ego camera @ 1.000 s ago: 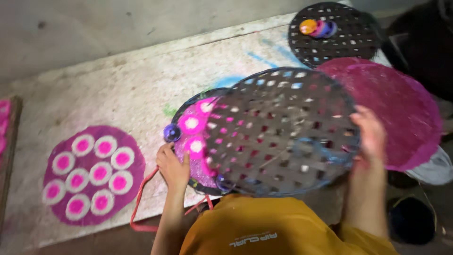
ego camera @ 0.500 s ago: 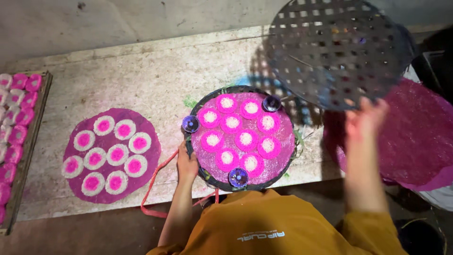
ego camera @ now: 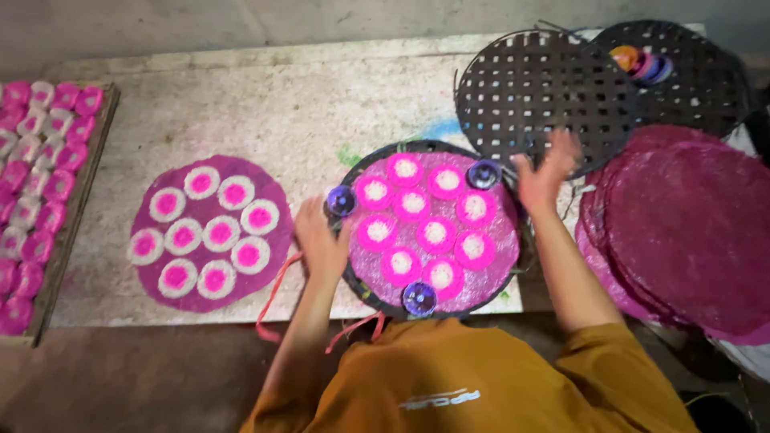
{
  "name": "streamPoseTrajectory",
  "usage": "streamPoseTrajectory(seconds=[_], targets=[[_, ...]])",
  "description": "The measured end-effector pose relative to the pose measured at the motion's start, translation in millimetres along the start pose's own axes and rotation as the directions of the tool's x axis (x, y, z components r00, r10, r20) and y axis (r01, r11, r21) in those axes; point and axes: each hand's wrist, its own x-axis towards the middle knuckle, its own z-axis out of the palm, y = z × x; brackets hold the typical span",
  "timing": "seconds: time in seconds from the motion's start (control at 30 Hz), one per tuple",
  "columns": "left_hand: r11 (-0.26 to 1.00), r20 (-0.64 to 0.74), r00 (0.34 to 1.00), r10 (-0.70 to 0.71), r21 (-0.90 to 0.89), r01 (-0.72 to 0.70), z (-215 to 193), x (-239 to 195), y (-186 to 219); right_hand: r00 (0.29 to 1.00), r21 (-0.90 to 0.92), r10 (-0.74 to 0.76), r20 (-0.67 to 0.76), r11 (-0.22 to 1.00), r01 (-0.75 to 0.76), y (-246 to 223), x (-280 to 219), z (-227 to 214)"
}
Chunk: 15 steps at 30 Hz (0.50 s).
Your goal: The person arranges pink and white circular decorative items on a wooden lattice tray. They pick up items from a pink mesh tray and place them in rows on the lattice, then move the mesh tray to a nearby table and continue arranging more items.
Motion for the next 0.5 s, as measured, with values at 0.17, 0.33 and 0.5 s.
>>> streamPoseTrajectory(seconds=[0.17,0.33,0.5], targets=[[0.996,0.265,0.960,-0.087,0.034,0.081,25,63,8,0.906,-0.033,-0.038,0.421,0.998,0.057,-86,3,3],[0.989,0.078,0.997,0.005,-0.146,0.007,23,36,-7,0.812,0.081,0.139,0.567,0.971,-0.223,-159,-35,-53],[0.956,0.169,0.985,0.046,-0.293,0.005,-13,-19,22,0.390,0.488,-0.488,0.781,0.866,0.107,-233,-123,-84]])
